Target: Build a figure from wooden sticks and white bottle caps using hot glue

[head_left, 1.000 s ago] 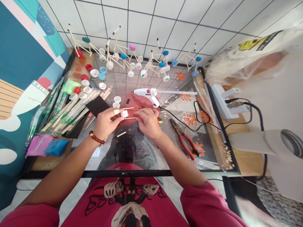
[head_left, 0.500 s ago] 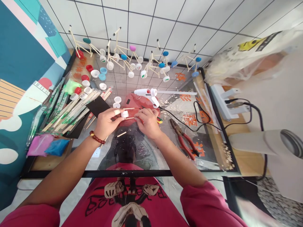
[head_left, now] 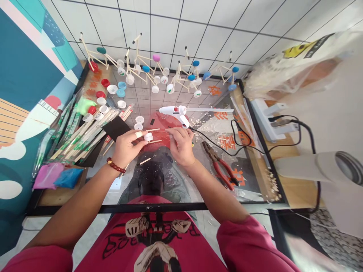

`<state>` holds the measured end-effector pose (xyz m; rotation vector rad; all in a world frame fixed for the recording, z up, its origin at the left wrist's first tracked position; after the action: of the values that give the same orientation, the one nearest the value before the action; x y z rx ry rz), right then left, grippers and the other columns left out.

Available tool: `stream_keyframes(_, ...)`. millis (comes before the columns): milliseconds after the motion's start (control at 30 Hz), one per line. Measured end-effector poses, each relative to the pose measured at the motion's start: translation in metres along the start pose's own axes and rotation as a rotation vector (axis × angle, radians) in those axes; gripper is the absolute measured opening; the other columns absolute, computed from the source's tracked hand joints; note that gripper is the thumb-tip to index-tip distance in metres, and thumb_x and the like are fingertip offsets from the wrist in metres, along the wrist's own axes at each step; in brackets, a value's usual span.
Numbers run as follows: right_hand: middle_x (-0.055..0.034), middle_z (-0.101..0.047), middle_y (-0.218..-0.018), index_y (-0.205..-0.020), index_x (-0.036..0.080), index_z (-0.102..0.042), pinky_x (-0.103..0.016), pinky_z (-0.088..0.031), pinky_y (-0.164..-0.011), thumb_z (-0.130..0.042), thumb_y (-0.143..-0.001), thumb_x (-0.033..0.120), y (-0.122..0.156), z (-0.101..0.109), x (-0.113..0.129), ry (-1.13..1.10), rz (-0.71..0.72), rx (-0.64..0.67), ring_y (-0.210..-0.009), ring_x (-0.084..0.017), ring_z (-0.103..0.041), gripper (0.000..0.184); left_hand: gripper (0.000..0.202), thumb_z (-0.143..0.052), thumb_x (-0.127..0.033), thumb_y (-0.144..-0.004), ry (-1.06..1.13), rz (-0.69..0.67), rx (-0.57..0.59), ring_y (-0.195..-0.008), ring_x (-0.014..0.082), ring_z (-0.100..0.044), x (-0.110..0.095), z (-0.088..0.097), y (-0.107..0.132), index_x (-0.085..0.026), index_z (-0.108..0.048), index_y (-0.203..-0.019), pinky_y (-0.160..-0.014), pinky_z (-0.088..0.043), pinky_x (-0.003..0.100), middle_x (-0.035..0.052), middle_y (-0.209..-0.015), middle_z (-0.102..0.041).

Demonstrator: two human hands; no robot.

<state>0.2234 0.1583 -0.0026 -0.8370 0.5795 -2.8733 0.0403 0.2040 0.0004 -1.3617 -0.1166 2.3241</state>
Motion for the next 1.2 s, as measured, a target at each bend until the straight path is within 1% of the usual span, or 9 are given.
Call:
stream_keyframes(100,-0.0059,-0.072,-0.113,-0.114,0.025,-0.068,-0.042,-0.029,-0.099,-0.044,-0.098,0.016,0.0,0.003,-0.004,0.004,-0.015,-0.033,-0.108,-0.022,-0.062,0.031,0.025,-0.073,-0.026,-0.081,0.006,0.009,-0.001,-0.078,0.0152,-0.07,0.001,-0.001,0.0,-0.02,-0.078,-0.105,-0.072,-0.059,0.027,0.0051,-0.105,-0.076)
stream_keyframes(233,-0.0046,-0.072,-0.11,-0.107,0.025,-0.07,-0.041,-0.028,-0.096,-0.052,-0.095,0.018,0.0,-0.004,-0.004,0.01,-0.003,-0.005,-0.105,-0.022,-0.062,0.023,0.025,-0.073,-0.024,-0.081,0.014,0.009,0.0,-0.079,0.0149,-0.069,0.003,-0.001,0.001,-0.019,-0.077,-0.106,-0.072,-0.058,0.026,0.0052,-0.105,-0.076)
stream_keyframes(467,-0.0037,-0.073,-0.108,-0.102,0.025,-0.072,-0.042,-0.026,-0.097,-0.054,-0.095,0.019,0.0,-0.009,0.0,0.014,0.032,0.03,-0.103,-0.021,-0.062,0.021,0.025,-0.073,-0.025,-0.081,0.007,0.004,0.005,-0.078,0.0149,-0.069,0.002,0.0,0.001,-0.019,-0.077,-0.106,-0.071,-0.058,0.026,0.0048,-0.104,-0.076)
stream_keyframes(600,-0.0041,-0.072,-0.106,-0.1,0.026,-0.074,-0.043,-0.026,-0.097,-0.06,-0.095,0.027,0.001,-0.012,0.005,0.023,0.073,0.054,-0.101,-0.022,-0.061,0.015,0.026,-0.072,-0.025,-0.082,0.002,-0.002,0.005,-0.081,0.0156,-0.07,0.002,0.0,0.001,-0.019,-0.077,-0.107,-0.072,-0.059,0.027,0.005,-0.106,-0.076)
stream_keyframes(767,-0.0046,-0.07,-0.108,-0.104,0.028,-0.076,-0.043,-0.026,-0.095,-0.061,-0.096,0.034,0.002,-0.018,0.013,0.077,0.14,0.118,-0.104,-0.023,-0.057,0.018,0.025,-0.072,-0.025,-0.083,-0.01,-0.011,0.004,-0.083,0.0167,-0.071,0.001,0.0,0.001,-0.02,-0.078,-0.107,-0.074,-0.059,0.027,0.0051,-0.106,-0.077)
stream_keyframes(1000,-0.0052,-0.072,-0.107,-0.103,0.028,-0.077,-0.042,-0.026,-0.092,-0.057,-0.099,0.032,0.001,-0.021,0.017,0.068,0.162,0.16,-0.102,-0.022,-0.057,0.02,0.027,-0.072,-0.024,-0.082,-0.011,-0.015,0.016,-0.084,0.0175,-0.072,0.001,-0.001,0.001,-0.02,-0.077,-0.109,-0.073,-0.06,0.028,0.0054,-0.107,-0.077)
stream_keyframes(1200,-0.0038,-0.073,-0.104,-0.099,0.028,-0.078,-0.041,-0.024,-0.092,-0.059,-0.099,0.027,-0.001,-0.025,0.018,0.063,0.169,0.203,-0.101,-0.02,-0.056,0.019,0.026,-0.072,-0.025,-0.082,0.0,-0.007,0.019,-0.089,0.0183,-0.072,0.002,-0.001,0.001,-0.02,-0.077,-0.107,-0.076,-0.061,0.028,0.0053,-0.108,-0.077)
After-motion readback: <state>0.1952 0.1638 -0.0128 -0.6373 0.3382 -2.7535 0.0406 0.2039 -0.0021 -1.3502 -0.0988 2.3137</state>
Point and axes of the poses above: each hand's wrist, its own y-axis away from the middle knuckle, its own z-axis out of the back of the hand, x = y × z, the point moved 10 cm from there along -y, towards the middle knuckle
